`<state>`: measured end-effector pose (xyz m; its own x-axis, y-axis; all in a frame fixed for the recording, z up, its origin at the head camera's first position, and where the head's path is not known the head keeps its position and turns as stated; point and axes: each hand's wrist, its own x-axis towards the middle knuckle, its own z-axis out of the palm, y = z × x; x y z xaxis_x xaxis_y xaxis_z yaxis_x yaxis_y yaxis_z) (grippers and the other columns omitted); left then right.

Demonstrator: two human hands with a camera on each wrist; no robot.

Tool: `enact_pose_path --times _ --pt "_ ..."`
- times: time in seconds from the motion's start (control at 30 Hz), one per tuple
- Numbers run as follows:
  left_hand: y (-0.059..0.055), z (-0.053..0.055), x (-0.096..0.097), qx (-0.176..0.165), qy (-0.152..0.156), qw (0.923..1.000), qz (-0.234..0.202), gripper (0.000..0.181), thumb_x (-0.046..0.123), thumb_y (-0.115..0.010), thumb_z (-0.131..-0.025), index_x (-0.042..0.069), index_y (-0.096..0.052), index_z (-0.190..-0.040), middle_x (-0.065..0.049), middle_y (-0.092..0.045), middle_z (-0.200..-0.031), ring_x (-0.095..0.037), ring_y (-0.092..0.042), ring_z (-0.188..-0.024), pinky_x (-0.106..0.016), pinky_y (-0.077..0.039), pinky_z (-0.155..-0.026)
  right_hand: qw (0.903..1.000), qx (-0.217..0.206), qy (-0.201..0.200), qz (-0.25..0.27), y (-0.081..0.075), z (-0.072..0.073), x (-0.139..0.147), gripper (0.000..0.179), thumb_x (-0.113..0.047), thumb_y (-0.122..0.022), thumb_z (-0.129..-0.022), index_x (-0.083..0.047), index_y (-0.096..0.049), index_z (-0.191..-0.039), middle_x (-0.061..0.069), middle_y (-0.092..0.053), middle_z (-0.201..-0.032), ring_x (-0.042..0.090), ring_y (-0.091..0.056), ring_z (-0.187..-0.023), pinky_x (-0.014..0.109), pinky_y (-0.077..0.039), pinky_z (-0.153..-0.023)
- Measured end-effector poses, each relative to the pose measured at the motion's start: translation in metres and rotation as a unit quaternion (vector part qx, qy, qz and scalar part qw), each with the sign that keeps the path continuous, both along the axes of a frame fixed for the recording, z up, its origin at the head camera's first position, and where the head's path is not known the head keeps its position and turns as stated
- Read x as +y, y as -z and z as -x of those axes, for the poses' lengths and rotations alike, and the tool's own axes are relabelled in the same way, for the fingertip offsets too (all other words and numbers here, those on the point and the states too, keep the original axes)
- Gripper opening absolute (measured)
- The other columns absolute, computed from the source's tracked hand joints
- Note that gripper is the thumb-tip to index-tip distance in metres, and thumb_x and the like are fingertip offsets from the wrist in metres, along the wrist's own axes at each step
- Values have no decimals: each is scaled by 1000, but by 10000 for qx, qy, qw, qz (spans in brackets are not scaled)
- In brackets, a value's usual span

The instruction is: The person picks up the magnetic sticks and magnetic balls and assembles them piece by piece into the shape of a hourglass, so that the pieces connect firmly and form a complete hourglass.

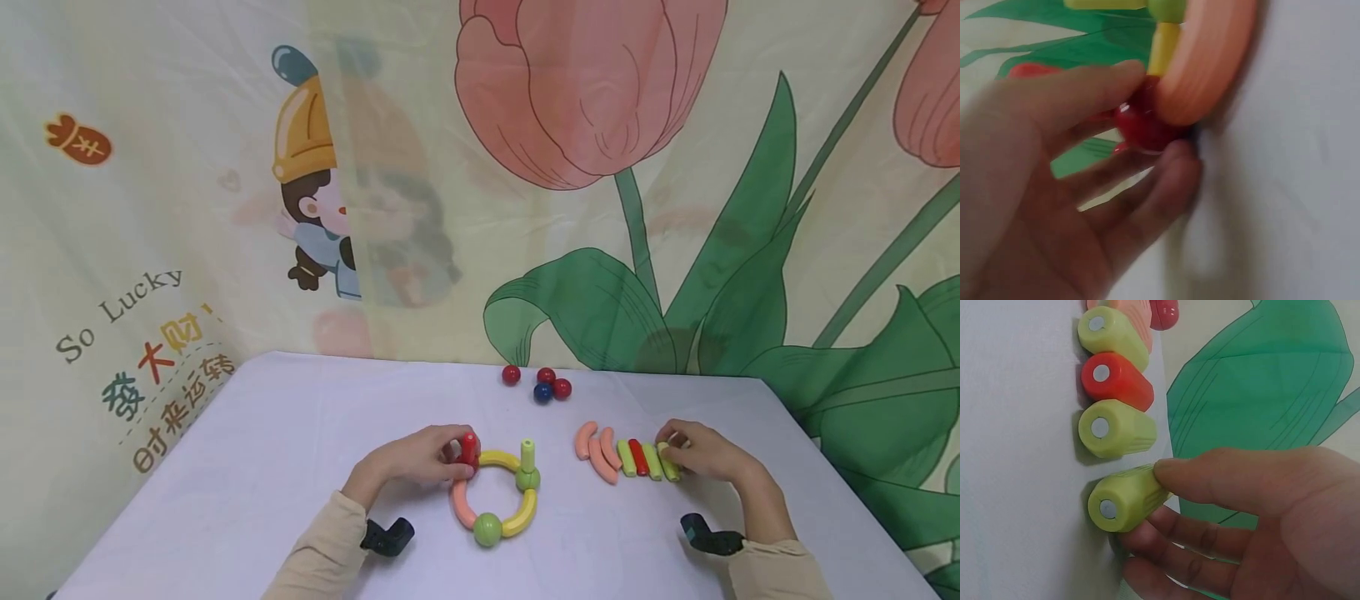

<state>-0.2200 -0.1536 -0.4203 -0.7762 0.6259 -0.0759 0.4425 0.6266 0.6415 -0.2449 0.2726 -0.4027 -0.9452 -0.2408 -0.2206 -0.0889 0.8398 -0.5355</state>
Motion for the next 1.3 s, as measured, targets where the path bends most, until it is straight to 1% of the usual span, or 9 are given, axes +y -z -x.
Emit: enact_pose_path --times 0.17,0.33,0.43,0.5,0.6,0.7,0.8,1.03,1.3 --pt "-5 3 -12 -591 134 9981 -124 33 9 -55 -86 25 -55 -115 3 -61 -106 -10 -62 -79 -25 -46 -74 10000 43 -42 10 1 2 1 20 -12 -56 -89 -2 -57 -106 15 -59 -100 20 -54 -82 35 -51 -69" --pt "0 13 -12 -435 42 9982 -416 28 9 -47 -94 17 -58 -117 1 -63 -104 -12 -61 -80 -24 -48 -73 9999 72 -85 55 3 4 3 19 -12 -57 -89 -3 -57 -106 13 -58 -99 20 -53 -83 33 -49 -68" --pt "5 22 -4 -455 -13 9977 -498 30 4 -46 -92 16 -62 -115 4 -63 -103 -12 -58 -81 -24 -49 -72 9998 81 -99 178 3 4 3 20 -12 -57 -89 -4 -56 -106 13 -57 -99 21 -52 -83 32 -48 -68" --pt "7 29 2 -531 -3 9974 -487 30 3 -49 -91 17 -64 -113 5 -64 -102 -12 -56 -83 -25 -48 -71 9996 102 -127 230 3 4 2 21 -12 -57 -89 -3 -56 -107 13 -57 -99 22 -53 -85 32 -49 -69" --pt "8 38 11 -572 69 9977 -367 22 12 -58 -91 21 -67 -109 5 -64 -97 -12 -54 -80 -25 -45 -67 9995 146 -69 267 2 3 2 22 -12 -58 -89 -3 -56 -109 12 -56 -100 22 -53 -88 33 -50 -71" --pt "8 45 20 -546 240 9980 -195 18 24 -65 -89 24 -69 -106 7 -65 -93 -10 -55 -81 -25 -43 -70 9993 266 -99 239 0 2 2 24 -13 -57 -89 -2 -56 -111 12 -57 -101 24 -53 -90 35 -51 -72" --pt "8 50 27 -493 444 9978 -61 18 27 -66 -87 25 -70 -105 11 -67 -91 -6 -55 -82 -23 -43 -74 9991 330 -47 266 -2 2 3 24 -15 -58 -90 -3 -58 -111 10 -57 -102 23 -53 -92 34 -50 -73" --pt "11 52 34 -436 537 9976 -6 18 26 -71 -83 24 -73 -101 12 -67 -84 -2 -53 -74 -19 -42 -71 9968 561 -379 427 -9 0 -1 27 -18 -61 -89 -3 -57 -112 9 -58 -102 23 -53 -93 29 -49 -71" --pt "12 49 30 -345 270 9989 -153 13 28 -71 -84 26 -72 -97 13 -66 -83 -5 -54 -77 -22 -42 -73 9866 954 -995 870 -18 0 -11 27 -22 -61 -91 -4 -57 -111 12 -61 -110 22 -55 -97 28 -50 -75"
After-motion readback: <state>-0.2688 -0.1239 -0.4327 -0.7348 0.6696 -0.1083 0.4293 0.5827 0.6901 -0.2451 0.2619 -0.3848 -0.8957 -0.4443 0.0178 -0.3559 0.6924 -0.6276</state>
